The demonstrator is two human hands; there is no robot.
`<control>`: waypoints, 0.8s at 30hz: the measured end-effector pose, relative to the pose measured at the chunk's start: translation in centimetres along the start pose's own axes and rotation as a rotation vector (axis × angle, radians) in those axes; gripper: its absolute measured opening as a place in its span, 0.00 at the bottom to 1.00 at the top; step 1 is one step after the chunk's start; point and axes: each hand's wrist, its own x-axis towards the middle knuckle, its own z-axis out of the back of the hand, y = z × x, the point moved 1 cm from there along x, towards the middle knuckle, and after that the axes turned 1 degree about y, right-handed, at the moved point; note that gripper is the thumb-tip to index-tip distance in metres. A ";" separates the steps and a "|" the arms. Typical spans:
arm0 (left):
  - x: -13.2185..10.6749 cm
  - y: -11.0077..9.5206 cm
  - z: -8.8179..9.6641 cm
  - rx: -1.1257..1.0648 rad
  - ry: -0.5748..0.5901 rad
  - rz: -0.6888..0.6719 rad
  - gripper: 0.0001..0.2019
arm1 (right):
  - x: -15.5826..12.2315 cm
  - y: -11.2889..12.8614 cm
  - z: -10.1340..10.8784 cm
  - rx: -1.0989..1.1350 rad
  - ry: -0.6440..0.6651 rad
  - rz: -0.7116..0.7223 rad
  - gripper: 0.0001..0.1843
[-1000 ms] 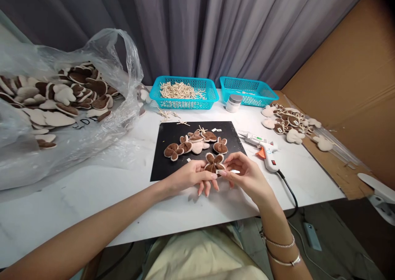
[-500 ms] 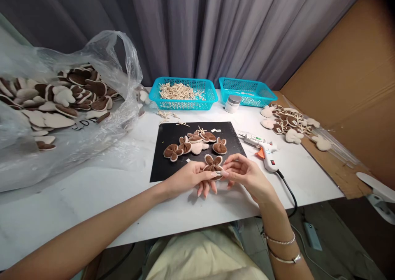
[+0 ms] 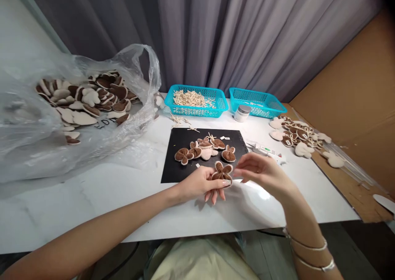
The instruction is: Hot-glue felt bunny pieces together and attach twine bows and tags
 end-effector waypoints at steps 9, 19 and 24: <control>-0.6 0.1 0.1 0.015 0.073 -0.044 0.13 | 13.2 3.3 -2.0 -0.845 0.015 0.335 0.04; -0.5 0.5 0.6 -0.051 0.115 -0.036 0.13 | 23.1 1.0 -7.3 -1.013 0.103 0.244 0.12; -0.5 0.6 0.7 -0.068 0.128 -0.040 0.14 | 23.5 1.3 -8.2 -1.037 0.181 0.257 0.12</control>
